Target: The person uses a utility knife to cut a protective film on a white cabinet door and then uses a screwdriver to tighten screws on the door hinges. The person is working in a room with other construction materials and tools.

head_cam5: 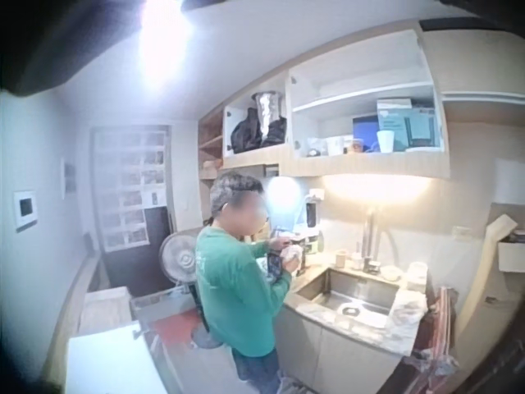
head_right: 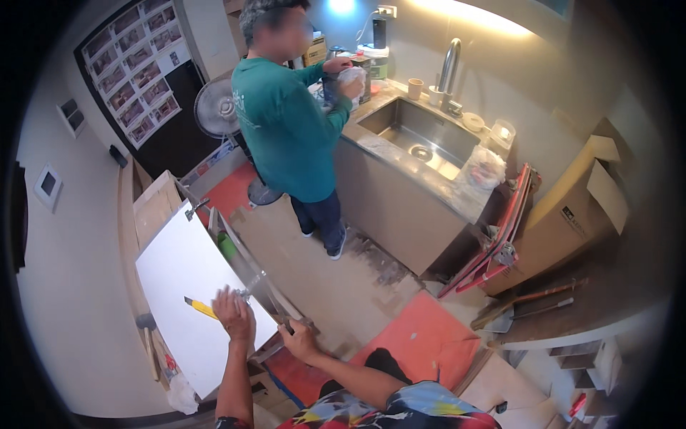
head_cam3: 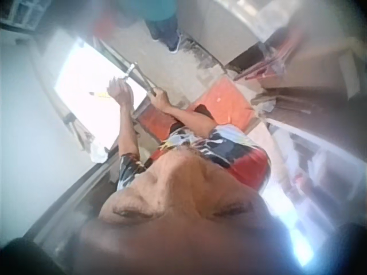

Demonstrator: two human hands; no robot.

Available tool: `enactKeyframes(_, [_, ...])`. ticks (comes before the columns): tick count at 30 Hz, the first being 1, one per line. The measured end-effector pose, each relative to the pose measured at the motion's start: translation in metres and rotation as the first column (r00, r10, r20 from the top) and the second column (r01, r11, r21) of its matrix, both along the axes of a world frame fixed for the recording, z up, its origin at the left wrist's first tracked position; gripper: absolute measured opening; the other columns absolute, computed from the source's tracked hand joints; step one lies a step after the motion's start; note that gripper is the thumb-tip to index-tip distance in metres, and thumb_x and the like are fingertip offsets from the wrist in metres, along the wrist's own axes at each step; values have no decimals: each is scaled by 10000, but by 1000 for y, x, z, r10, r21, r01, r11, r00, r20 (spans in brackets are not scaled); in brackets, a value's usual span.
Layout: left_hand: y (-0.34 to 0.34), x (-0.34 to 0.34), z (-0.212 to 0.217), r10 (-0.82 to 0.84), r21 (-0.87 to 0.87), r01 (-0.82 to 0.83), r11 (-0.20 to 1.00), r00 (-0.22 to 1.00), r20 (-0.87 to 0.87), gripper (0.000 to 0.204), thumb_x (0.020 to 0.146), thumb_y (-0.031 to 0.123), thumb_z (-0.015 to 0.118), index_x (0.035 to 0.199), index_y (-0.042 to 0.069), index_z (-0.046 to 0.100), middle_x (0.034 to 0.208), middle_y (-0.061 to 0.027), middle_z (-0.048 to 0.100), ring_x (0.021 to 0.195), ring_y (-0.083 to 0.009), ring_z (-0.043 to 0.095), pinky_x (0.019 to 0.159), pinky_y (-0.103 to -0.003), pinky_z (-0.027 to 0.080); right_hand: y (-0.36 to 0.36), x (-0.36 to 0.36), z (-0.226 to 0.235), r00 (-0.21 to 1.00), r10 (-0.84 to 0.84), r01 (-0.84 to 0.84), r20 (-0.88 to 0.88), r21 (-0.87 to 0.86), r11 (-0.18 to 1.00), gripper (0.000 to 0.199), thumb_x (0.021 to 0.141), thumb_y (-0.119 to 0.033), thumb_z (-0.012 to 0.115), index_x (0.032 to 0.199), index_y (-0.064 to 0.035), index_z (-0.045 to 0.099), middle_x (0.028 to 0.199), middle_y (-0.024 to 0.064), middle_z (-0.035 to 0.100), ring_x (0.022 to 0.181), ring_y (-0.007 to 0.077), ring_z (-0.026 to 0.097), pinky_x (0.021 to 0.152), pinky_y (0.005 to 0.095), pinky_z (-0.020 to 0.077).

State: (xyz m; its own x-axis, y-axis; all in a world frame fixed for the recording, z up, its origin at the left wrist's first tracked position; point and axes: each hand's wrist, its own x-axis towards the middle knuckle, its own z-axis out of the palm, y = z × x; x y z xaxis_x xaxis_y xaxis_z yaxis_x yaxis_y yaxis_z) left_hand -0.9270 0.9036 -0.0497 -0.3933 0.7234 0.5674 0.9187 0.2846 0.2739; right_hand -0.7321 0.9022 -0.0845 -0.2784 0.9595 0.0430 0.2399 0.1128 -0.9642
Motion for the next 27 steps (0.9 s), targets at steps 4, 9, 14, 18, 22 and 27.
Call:
enactKeyframes(4, [-48,41,2,-239,-42,248,968,959,153,234,878,113,687,1098,39,653,1015,-161,680,982,-359,641,929,-473,464,5,4,39,995,89,-92,-53,-69,993,293,925,-276,687,893,11,640,824,259,656,792,442,659,689,458,511])
enactKeyframes(9, [-52,105,39,-260,-422,230,877,966,-14,323,864,174,709,1156,42,670,1347,-181,554,1285,-403,490,1071,-551,384,47,43,0,989,134,-131,56,-68,989,345,929,-318,650,898,25,631,817,293,644,818,487,642,721,504,505])
enactKeyframes(14, [-44,94,43,-255,-609,197,768,967,-8,264,877,162,664,1114,50,695,1299,-166,558,1210,-365,525,970,-496,480,99,105,-18,884,411,-386,222,-147,911,359,917,-334,613,948,21,656,864,299,667,867,487,655,779,533,507])
enactKeyframes(18, [-34,103,58,-269,-727,175,664,963,-14,203,838,116,645,1008,63,742,1223,-139,584,1169,-351,538,818,-431,564,124,144,-28,772,530,-474,351,-238,848,357,891,-307,603,1021,14,691,939,295,687,934,481,665,857,553,516])
enactKeyframes(22, [-33,106,57,-294,-773,156,615,955,-42,179,833,98,632,969,57,741,1176,-133,606,1223,-373,525,808,-427,596,133,171,-51,671,598,-498,438,-330,802,358,882,-289,605,1023,31,680,936,304,688,940,473,674,870,547,518])
enactKeyframes(27, [-41,102,46,-283,-713,206,671,959,11,249,825,85,646,1063,22,688,1189,-146,612,1252,-396,534,844,-440,582,138,187,-72,549,657,-561,517,-354,748,344,886,-279,626,1016,35,678,903,280,704,920,453,690,849,535,521])
